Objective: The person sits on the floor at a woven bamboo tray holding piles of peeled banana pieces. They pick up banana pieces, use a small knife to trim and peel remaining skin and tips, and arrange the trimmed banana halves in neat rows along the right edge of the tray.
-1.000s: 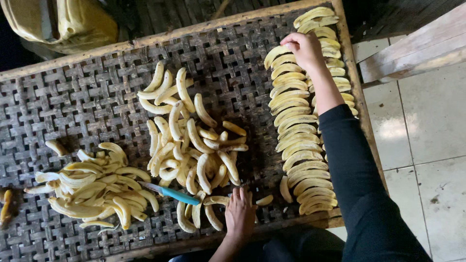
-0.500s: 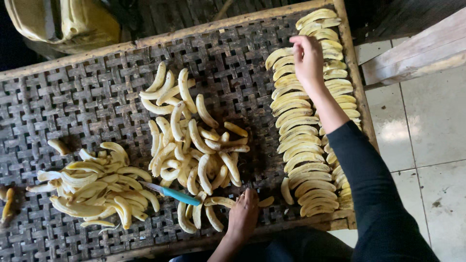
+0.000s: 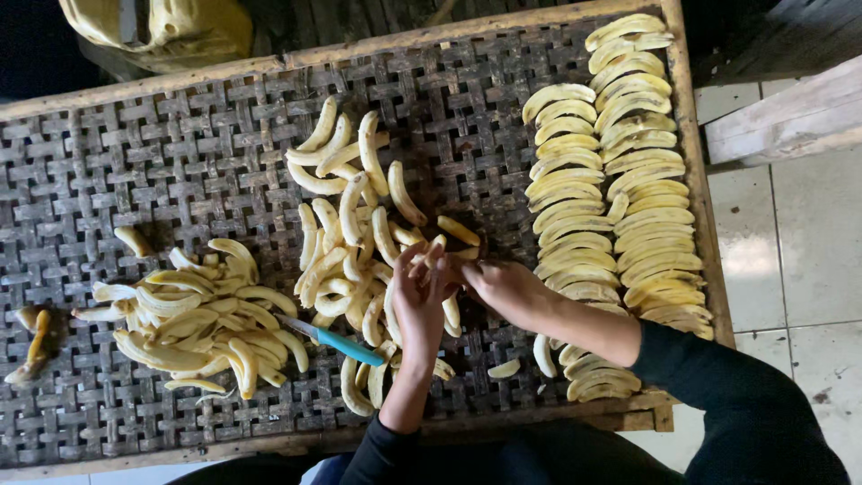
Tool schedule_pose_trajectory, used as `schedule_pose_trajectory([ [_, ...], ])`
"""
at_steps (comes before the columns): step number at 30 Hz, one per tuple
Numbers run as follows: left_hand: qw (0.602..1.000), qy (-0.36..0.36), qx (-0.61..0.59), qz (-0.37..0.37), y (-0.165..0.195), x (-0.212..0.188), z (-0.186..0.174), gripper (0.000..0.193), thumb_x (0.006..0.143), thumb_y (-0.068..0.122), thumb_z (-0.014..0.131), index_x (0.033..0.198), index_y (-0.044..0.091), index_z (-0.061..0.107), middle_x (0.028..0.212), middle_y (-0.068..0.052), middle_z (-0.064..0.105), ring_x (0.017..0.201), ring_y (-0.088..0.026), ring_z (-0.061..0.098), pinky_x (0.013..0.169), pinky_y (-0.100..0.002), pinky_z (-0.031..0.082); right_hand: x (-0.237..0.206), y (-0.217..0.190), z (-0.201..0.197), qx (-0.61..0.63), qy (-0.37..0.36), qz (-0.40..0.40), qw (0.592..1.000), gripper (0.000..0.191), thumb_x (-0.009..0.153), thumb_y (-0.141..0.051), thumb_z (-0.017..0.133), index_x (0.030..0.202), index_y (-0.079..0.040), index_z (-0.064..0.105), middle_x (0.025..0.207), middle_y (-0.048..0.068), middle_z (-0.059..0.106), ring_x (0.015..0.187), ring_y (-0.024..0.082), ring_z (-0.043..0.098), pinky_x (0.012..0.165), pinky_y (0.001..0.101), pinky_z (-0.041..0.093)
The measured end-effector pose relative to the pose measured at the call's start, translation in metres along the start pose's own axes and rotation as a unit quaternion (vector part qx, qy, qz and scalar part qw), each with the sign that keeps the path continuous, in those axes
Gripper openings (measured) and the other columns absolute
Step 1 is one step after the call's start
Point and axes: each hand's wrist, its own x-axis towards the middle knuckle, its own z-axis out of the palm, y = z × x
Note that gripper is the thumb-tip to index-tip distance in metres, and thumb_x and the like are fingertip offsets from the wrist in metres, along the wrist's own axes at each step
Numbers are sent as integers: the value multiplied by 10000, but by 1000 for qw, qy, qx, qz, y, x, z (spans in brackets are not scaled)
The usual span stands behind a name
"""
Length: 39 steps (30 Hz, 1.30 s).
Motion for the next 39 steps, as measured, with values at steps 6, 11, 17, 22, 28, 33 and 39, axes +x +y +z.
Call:
schedule_pose_trajectory([
  [6, 885, -148, 421, 134, -8, -40, -44, 431, 852, 223, 809, 1181, 53, 590, 1064, -127, 689, 992, -303, 667, 830, -448, 573, 59, 52, -67, 39, 164, -156, 973, 184, 1047, -52, 507, 1223, -3, 478, 816, 92, 591, 619, 145, 573, 525, 229, 541],
  [11, 738, -272, 580, 209, -24, -80, -90, 542, 688, 218, 747, 1181, 47, 600, 1119, -157, 611, 1112, -365, 555, 968, -517, 440, 101, 121, -161, 139, 281, -77, 947, 174, 1079, -105, 504, 1168, -26, 631, 1000, 89, 676, 843, 143, 652, 800, 265, 590],
  [17, 693, -330, 608, 202, -46, -80, -99, 300, 812, 160, 677, 1089, 84, 592, 1088, -118, 586, 1077, -321, 548, 910, -492, 429, 120, 157, -205, 141, 450, -96, 877, 105, 1047, -58, 640, 1130, -61, 705, 1094, 40, 742, 886, 122, 687, 791, 283, 574],
  [22, 684, -392, 591, 171, -48, -75, -101, 252, 790, 61, 636, 1031, 90, 569, 1071, -106, 598, 1082, -311, 569, 923, -449, 467, 122, 171, -204, 126, 460, -56, 877, 90, 1018, -50, 686, 1087, -76, 739, 1035, 3, 750, 891, 149, 670, 784, 305, 536],
  [28, 792, -367, 481, 76, -25, -66, -85, 148, 941, 81, 646, 1086, 69, 621, 1014, -103, 688, 913, -261, 705, 742, -370, 564, 116, 156, -196, -186, 648, -2, 738, 273, 897, 74, 672, 1076, -100, 782, 1012, 89, 713, 1003, 217, 595, 905, 376, 520],
  [33, 972, -129, 123, -155, 6, -29, -55, 270, 970, 148, 659, 1206, 16, 655, 961, -91, 756, 774, -145, 699, 637, -279, 537, 77, 77, -125, 213, 298, -83, 927, 188, 1061, -117, 555, 1163, -44, 695, 1067, 104, 738, 855, 158, 715, 732, 223, 619],
  [39, 996, -80, -8, -45, 8, 5, -23, 262, 980, 109, 698, 1200, -26, 654, 1097, -85, 705, 961, -123, 669, 820, -254, 555, 50, 14, -61, 285, -23, -204, 936, 330, 942, -190, 672, 1252, -77, 686, 1033, 87, 780, 822, 151, 719, 744, 292, 599],
])
